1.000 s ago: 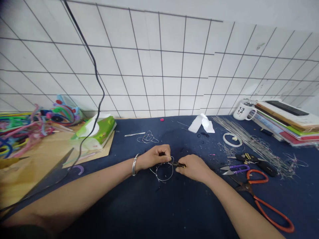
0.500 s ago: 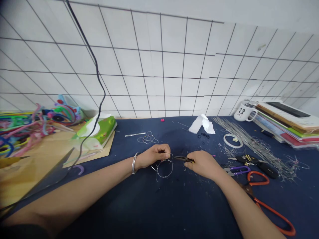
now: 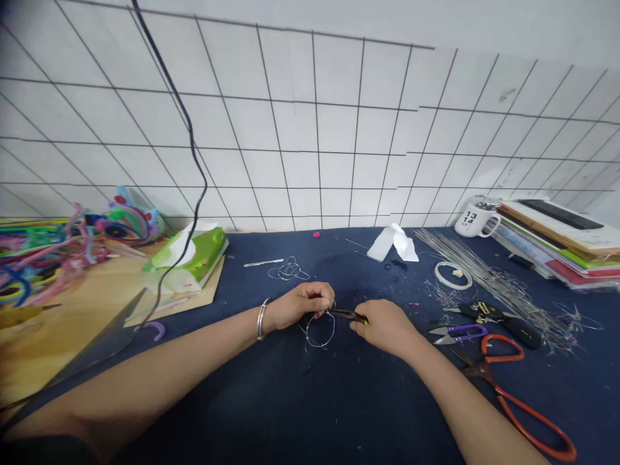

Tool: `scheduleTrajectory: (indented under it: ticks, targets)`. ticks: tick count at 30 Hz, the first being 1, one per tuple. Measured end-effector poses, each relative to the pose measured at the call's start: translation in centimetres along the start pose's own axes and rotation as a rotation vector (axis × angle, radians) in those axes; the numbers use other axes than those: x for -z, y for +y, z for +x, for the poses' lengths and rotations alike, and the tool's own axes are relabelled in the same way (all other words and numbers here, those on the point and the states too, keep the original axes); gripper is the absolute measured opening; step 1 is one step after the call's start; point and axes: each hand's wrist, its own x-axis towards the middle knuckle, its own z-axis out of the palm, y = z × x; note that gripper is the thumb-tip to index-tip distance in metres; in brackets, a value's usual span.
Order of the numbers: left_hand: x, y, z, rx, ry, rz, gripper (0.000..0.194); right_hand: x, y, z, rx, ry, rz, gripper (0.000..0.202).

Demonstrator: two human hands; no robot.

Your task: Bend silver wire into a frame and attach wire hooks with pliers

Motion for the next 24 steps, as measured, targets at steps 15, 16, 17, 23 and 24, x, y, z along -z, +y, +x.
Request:
scheduleTrajectory:
  ticks: [15,16,17,23,24]
  targets:
    - [-0.26,-0.13,-0.06,0.007,0.004,-0.084,0.021,-1.06,-0.52,0.08,0.015,0.022,0.057,0.025]
    - [-0.23,-0.15,-0.06,0.005,0.0,-0.093,0.021,-1.0,-0.54,0.08,0.018,0.021,0.062,0.025]
    - [-0.22,-0.15,-0.07,0.003,-0.006,-0.102,0.02,-0.94,-0.57,0.08,0.02,0.019,0.064,0.025]
    - [-0.18,-0.1,-0.12,0.002,-0.012,-0.114,0.019,-0.72,-0.81,0.08,0.013,0.016,0.073,0.026]
    - [-0.17,-0.1,-0.12,0.003,-0.013,-0.11,0.019,-0.71,-0.84,0.07,0.012,0.014,0.074,0.026]
